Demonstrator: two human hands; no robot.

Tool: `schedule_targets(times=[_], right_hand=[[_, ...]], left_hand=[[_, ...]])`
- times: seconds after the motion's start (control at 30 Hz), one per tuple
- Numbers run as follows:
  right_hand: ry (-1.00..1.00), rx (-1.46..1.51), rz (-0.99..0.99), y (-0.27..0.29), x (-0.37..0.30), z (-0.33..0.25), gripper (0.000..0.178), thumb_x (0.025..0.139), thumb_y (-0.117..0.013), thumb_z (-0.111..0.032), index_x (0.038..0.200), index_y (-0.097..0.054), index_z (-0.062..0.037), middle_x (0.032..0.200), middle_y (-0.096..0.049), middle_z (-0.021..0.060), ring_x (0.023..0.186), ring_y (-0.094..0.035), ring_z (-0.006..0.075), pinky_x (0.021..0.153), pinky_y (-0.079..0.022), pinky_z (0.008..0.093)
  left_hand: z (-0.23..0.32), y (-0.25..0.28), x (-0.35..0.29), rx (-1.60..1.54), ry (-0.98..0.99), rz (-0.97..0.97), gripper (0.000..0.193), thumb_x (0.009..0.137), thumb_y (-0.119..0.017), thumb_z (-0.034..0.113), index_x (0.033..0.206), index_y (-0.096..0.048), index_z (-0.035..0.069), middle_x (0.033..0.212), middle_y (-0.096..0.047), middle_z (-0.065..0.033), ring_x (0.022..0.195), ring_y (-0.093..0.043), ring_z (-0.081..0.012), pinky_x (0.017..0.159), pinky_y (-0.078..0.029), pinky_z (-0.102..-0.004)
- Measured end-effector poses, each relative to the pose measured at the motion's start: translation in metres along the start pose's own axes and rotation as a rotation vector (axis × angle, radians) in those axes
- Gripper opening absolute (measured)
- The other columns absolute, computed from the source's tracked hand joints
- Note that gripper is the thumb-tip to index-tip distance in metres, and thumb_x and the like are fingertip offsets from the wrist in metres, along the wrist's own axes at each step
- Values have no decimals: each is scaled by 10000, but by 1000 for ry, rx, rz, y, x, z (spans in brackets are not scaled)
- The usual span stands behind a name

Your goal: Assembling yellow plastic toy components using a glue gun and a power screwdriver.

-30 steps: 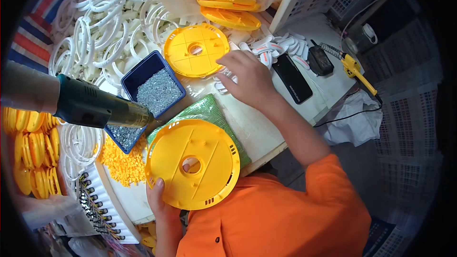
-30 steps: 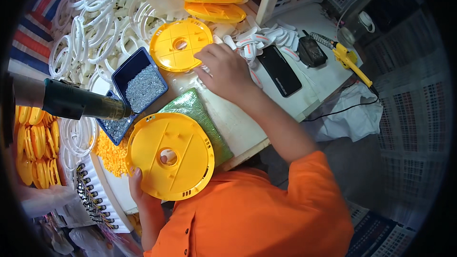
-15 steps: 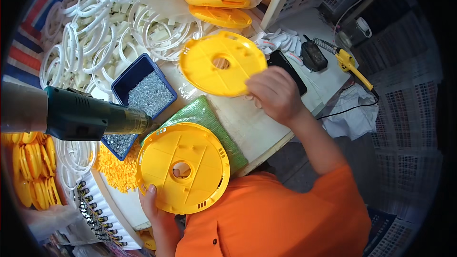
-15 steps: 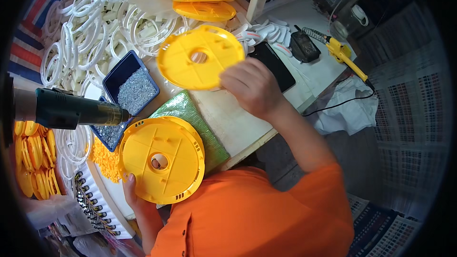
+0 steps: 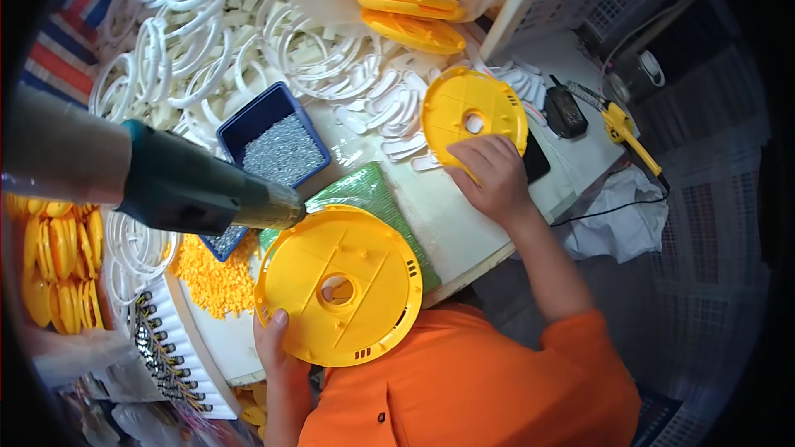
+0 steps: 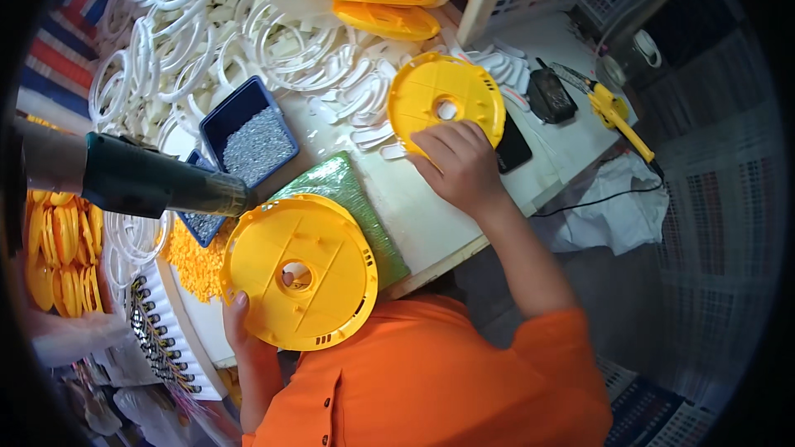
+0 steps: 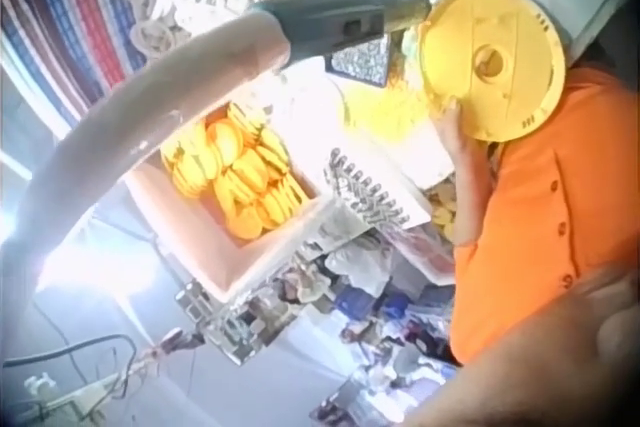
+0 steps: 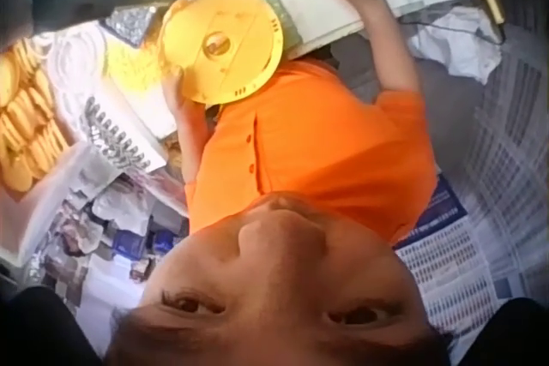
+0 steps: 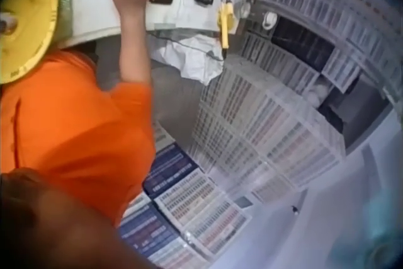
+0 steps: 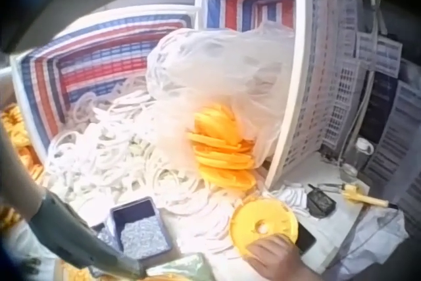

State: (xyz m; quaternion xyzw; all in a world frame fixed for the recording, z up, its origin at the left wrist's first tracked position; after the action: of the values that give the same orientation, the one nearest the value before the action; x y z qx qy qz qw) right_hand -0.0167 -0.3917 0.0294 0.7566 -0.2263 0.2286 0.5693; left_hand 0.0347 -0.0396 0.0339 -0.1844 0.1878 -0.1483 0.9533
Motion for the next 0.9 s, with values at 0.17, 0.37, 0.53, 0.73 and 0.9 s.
schedule_targets(times=[0.17,0.37,0.53,0.73,0.9], right_hand=[[112,20,-40,-77,102,-28,159,823,-744,-182,918,-685,-69,939,-673,98,877,-662,294,780,-534,417],[148,-167,-143,-169,162,-20,99,791,-690,-146,879,-701,-103,828,-682,60,835,-687,278,752,-524,421],[115,-103,48,-71,162,-45,99,795,-644,-73,870,-700,-105,833,-697,61,837,-690,265,745,-503,414],[265,42,130,47,65,-51,238,766,-726,1,996,-736,-60,976,-727,93,892,-700,296,785,-557,406],[355,64,26,67,-44,-67,184,787,-733,-8,963,-732,-61,1023,-734,98,954,-727,289,776,-631,385]], left_hand=[[3,0,-10,-4,16,-7,741,880,-668,306,1466,-402,-62,1356,-577,-210,1218,-623,-309,1038,-504,-413],[10,0,-18,33,-19,103,760,890,-674,341,1468,-395,-65,1367,-569,-213,1226,-621,-315,1047,-512,-421],[-4,27,-17,-131,67,117,664,1043,-464,436,1510,-379,-29,1433,-544,-210,1280,-594,-317,1079,-494,-446],[-17,25,-2,-192,187,58,746,1062,-301,572,1544,-353,6,1516,-469,-226,1347,-536,-370,1122,-453,-498],[-5,1,7,-123,160,-85,691,1070,-402,528,1513,-381,-3,1462,-517,-190,1312,-562,-295,1091,-474,-442]])
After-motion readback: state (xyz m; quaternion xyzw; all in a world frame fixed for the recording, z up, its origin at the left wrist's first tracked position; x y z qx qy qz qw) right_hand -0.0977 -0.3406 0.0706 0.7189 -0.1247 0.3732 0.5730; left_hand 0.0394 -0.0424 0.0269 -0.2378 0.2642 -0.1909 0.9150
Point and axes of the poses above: each hand's wrist, its own x-axis towards the middle knuckle, its own y-axis out of the back of the hand, z = x × y, the point moved 5 cm from there along x, towards the middle knuckle
